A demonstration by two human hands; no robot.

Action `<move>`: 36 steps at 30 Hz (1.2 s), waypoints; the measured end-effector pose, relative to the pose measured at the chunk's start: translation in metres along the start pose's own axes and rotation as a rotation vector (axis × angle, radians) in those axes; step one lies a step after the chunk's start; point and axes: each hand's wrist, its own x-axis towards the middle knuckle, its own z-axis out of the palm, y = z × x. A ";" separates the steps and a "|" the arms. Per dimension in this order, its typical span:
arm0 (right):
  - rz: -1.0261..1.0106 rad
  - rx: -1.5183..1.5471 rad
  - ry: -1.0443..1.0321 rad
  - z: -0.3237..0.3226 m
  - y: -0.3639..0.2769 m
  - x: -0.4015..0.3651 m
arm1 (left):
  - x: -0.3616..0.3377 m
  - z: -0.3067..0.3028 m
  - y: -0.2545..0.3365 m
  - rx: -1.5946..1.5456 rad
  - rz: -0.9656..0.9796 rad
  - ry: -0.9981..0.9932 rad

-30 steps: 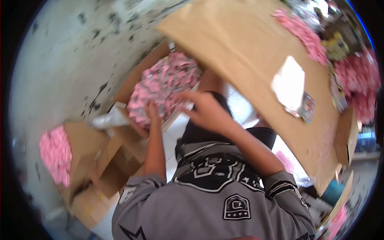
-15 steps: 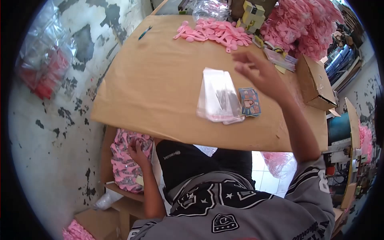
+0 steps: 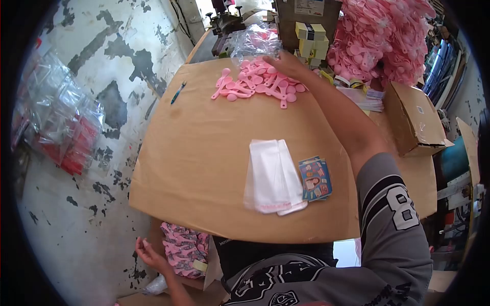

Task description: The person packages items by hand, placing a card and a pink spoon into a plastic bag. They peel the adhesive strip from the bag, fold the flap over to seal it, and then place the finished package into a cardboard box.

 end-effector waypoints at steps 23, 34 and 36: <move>-0.199 -0.063 -0.243 -0.012 -0.034 -0.100 | 0.116 0.367 0.210 -0.091 0.608 -0.917; -0.265 0.146 -0.125 -0.039 -0.094 -0.097 | 0.130 0.574 0.208 -0.127 0.442 -0.974; -0.304 0.139 -0.107 -0.029 -0.088 -0.069 | 0.128 0.591 0.196 -0.167 0.434 -0.995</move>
